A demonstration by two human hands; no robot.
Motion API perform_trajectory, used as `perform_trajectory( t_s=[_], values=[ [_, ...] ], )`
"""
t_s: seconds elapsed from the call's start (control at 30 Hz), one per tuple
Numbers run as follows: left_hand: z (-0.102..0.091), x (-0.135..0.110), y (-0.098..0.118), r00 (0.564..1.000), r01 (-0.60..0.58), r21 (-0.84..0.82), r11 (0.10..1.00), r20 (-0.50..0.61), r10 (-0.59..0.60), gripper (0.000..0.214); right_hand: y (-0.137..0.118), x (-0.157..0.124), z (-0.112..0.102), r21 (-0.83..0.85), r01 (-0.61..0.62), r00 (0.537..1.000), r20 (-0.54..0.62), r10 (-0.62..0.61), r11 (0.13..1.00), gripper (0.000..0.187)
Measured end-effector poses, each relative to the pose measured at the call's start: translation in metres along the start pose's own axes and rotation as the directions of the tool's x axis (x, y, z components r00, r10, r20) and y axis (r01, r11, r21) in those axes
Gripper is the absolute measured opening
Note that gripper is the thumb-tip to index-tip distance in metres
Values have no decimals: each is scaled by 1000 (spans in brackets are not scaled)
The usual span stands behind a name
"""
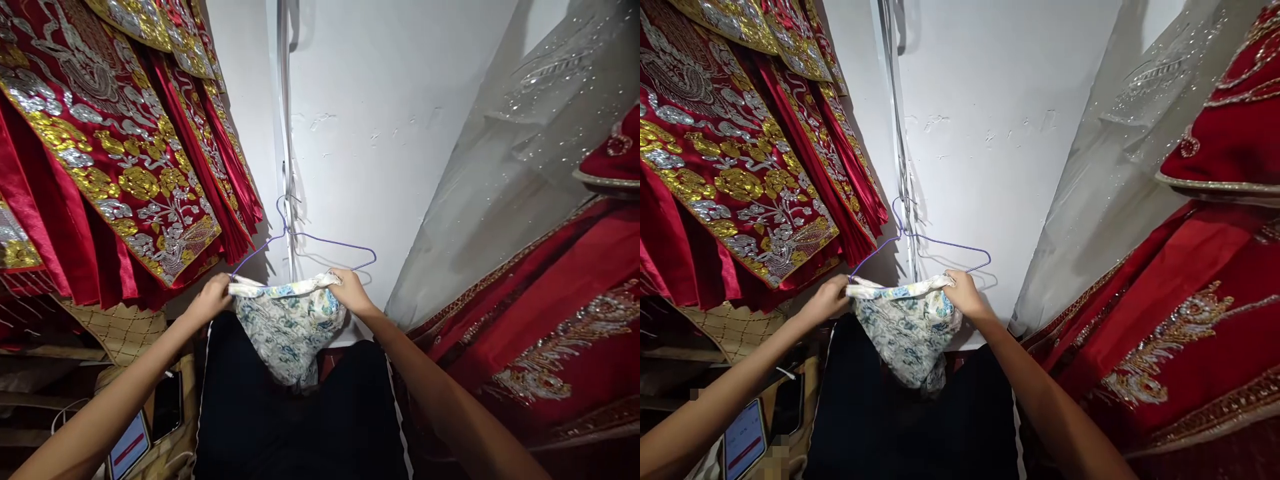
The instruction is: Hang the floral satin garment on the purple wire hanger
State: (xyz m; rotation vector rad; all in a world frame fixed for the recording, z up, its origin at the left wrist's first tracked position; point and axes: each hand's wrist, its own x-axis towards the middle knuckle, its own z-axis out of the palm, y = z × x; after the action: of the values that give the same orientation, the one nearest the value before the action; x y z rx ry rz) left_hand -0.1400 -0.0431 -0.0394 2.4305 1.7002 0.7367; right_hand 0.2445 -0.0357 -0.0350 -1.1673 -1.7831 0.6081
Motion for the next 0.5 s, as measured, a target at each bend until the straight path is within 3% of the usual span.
perform_trajectory(
  t_s=[0.07, 0.17, 0.3, 0.4, 0.5],
  values=[
    [-15, 8, 4, 980, -96, -1, 995, -177, 94, 12, -2, -1, -4, 7, -12, 1000, 4, 12, 1000, 7],
    [-34, 18, 22, 927, -227, -59, 972, -318, 197, 17, -9, -5, -6, 52, -43, 998, 49, 40, 998, 8],
    [-32, 34, 53, 895, -167, -181, 969, -441, 72, 35, -18, -20, 3, 114, -2, 997, 77, -7, 994, 19],
    [-14, 53, 64, 937, -61, -294, 954, -346, -47, 41, -22, -29, 10, 70, 31, 998, 46, -34, 997, 24],
    [-2, 64, 68, 984, -29, -380, 925, -176, -42, 33, -22, -33, 6, 56, 41, 999, 29, -43, 998, 26]
  ],
)
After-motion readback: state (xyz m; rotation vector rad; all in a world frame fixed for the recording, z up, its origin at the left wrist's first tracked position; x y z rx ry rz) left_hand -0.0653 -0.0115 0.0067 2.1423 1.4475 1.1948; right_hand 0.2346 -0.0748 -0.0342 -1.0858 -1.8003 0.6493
